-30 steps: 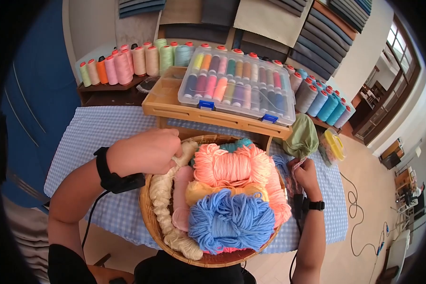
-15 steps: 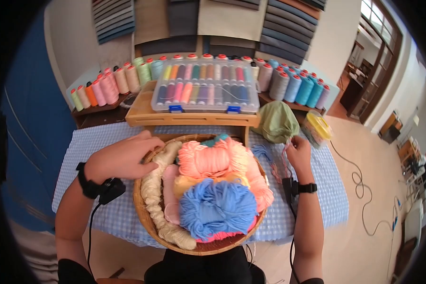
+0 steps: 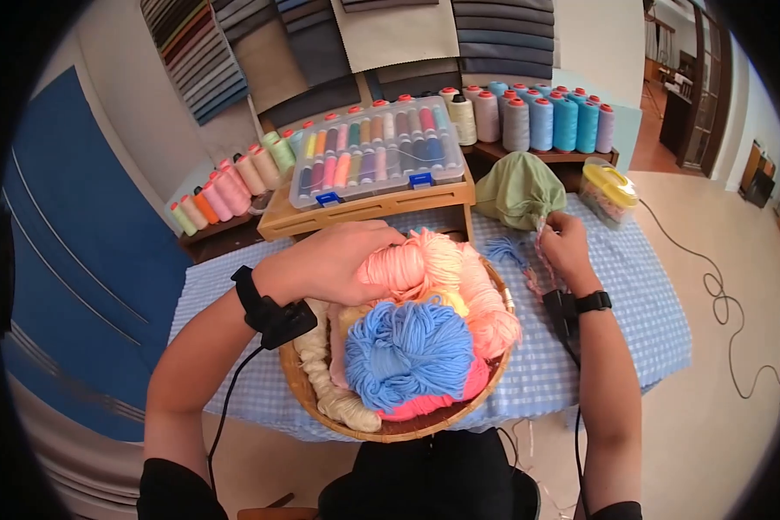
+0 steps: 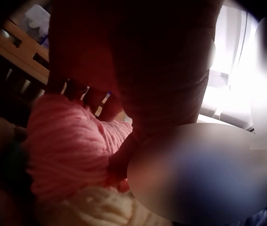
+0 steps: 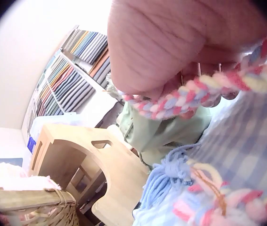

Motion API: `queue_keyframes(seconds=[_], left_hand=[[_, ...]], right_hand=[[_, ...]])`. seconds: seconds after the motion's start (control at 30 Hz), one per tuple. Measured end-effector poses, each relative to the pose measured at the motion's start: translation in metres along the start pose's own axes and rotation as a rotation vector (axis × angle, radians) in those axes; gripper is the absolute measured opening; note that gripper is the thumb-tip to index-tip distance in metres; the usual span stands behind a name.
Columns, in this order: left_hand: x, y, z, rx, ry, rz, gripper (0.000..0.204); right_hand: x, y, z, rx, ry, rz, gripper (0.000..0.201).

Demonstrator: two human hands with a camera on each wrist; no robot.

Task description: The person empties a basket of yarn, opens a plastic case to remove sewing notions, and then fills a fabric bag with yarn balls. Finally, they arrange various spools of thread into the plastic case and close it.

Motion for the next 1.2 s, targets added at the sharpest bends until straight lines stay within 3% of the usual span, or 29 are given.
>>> queue_keyframes(seconds=[0.17, 0.37, 0.47, 0.53, 0.57, 0.67, 0.77, 0.93, 1.0, 1.2], left_hand=[[0.021, 0.029, -0.007, 0.063, -0.007, 0.002, 0.058], [-0.011, 0.036, -0.021, 0.057, 0.046, -0.005, 0.059], [-0.004, 0.039, -0.012, 0.018, 0.05, 0.068, 0.053], [0.024, 0.048, 0.01, -0.042, 0.059, 0.314, 0.047], [0.028, 0.049, 0.019, -0.047, 0.064, 0.315, 0.047], [0.008, 0.044, 0.042, -0.012, 0.127, -0.031, 0.046], [-0.021, 0.045, 0.039, 0.051, 0.068, -0.097, 0.047], [-0.021, 0.047, 0.045, 0.081, 0.077, -0.122, 0.052], [-0.023, 0.047, 0.045, 0.006, 0.023, -0.053, 0.056], [-0.014, 0.052, 0.04, 0.017, -0.012, 0.066, 0.052]], right_hand=[[-0.003, -0.001, -0.002, 0.018, 0.016, -0.021, 0.026], [-0.007, 0.003, -0.006, -0.006, -0.016, -0.064, 0.026], [-0.009, 0.002, 0.001, -0.037, -0.035, -0.092, 0.026], [-0.01, 0.001, 0.003, -0.031, -0.052, -0.097, 0.027], [-0.01, 0.001, 0.004, -0.033, -0.047, -0.096, 0.027], [-0.011, 0.001, 0.003, -0.042, -0.049, -0.109, 0.027], [-0.01, 0.004, -0.003, -0.078, -0.098, -0.122, 0.028], [-0.011, 0.003, -0.001, -0.061, -0.058, -0.129, 0.028], [-0.012, 0.002, 0.002, -0.054, -0.053, -0.125, 0.028], [-0.012, 0.003, -0.001, -0.065, -0.041, -0.134, 0.027]])
Point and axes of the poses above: each hand's wrist, its own y-axis away from the middle knuckle, its own x-axis out of the back of the hand, z = x × y, the point moved 7 cm from there along -y, towards the middle knuckle, and after that the axes turned 7 degrees about -z, right-handed, at the moved point
